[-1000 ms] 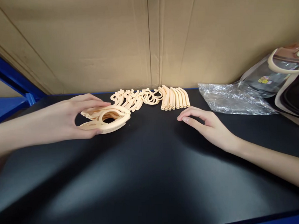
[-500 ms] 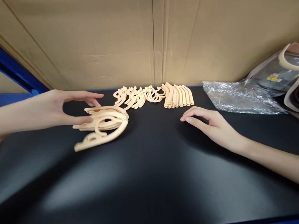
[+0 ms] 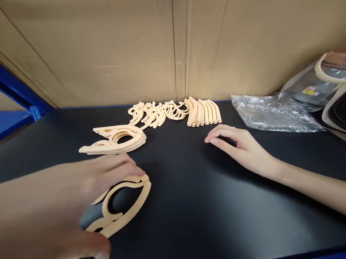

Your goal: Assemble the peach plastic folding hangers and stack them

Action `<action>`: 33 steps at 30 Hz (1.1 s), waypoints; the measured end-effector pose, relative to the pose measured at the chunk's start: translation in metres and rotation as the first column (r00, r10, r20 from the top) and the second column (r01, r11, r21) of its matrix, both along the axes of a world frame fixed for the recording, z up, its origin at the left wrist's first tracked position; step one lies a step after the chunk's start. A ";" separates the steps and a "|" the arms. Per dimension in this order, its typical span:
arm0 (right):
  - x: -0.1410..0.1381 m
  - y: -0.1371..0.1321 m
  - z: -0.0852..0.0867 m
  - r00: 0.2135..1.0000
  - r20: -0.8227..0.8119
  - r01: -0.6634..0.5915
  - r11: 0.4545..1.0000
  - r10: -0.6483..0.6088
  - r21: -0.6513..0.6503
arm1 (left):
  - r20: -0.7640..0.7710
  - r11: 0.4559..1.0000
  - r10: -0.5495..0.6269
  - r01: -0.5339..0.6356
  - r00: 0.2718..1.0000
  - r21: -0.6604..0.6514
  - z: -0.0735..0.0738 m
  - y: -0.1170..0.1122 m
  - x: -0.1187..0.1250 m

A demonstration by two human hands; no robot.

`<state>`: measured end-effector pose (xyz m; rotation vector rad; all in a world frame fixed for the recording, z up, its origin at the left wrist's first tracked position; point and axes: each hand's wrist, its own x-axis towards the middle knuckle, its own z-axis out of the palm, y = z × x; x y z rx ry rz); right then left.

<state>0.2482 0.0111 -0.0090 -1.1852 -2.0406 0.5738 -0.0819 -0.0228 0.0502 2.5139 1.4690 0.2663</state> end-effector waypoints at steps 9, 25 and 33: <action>0.000 0.001 0.000 0.999 0.031 -0.018 1.000 0.018 0.005 | -0.139 0.946 -0.317 0.302 0.938 -0.120 -0.005 0.013 0.019; 0.001 -0.001 0.000 0.996 0.080 -0.041 0.999 0.040 0.005 | -0.148 0.958 -0.269 0.281 0.952 0.065 0.011 0.036 0.008; 0.001 -0.002 0.000 0.992 0.114 -0.051 0.999 0.049 0.013 | -0.160 0.995 -0.021 0.036 0.987 0.088 0.019 0.078 -0.035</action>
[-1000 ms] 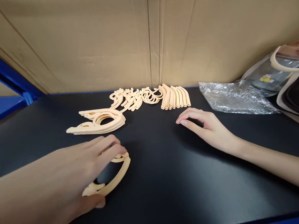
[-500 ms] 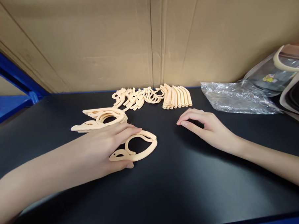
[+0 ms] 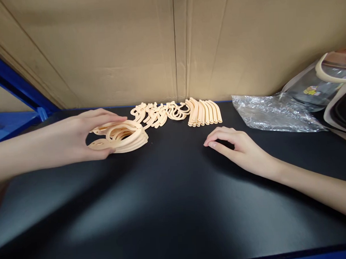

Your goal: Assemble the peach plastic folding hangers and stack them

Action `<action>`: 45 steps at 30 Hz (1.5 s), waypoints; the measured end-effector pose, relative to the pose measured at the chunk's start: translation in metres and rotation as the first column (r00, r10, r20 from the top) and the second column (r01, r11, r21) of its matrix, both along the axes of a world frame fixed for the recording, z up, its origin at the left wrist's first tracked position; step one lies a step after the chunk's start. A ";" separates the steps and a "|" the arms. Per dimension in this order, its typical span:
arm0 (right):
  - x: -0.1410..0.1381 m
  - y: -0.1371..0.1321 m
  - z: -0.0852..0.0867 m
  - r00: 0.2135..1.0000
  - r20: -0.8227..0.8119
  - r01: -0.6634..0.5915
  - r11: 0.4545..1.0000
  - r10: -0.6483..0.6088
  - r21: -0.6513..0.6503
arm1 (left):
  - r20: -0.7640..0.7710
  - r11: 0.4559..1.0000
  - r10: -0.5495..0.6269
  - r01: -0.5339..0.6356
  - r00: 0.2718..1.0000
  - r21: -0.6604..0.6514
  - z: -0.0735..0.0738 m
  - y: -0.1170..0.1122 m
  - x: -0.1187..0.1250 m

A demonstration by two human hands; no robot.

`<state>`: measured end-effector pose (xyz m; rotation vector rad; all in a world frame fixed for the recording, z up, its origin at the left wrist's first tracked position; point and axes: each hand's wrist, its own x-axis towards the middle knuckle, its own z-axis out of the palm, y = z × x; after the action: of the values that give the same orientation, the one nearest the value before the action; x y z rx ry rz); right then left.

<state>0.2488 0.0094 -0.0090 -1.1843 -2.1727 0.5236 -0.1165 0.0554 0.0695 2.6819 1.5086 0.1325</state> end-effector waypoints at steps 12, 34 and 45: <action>0.000 -0.001 0.001 1.000 0.022 -0.015 1.000 0.015 -0.016 | 0.030 0.983 0.096 -0.090 0.995 -0.158 -0.003 0.004 0.011; -0.001 -0.002 0.002 0.999 0.047 -0.024 1.000 0.023 0.009 | -0.130 0.965 0.173 -0.195 0.976 -0.175 0.005 0.003 -0.007; 0.000 -0.003 0.002 0.998 0.051 -0.030 0.999 0.029 0.013 | -0.092 0.964 0.179 -0.194 0.979 -0.184 0.010 0.000 -0.003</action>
<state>0.2485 0.0069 -0.0070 -1.1721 -2.2363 0.4955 -0.1192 0.0553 0.0792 2.4182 1.6988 -0.1010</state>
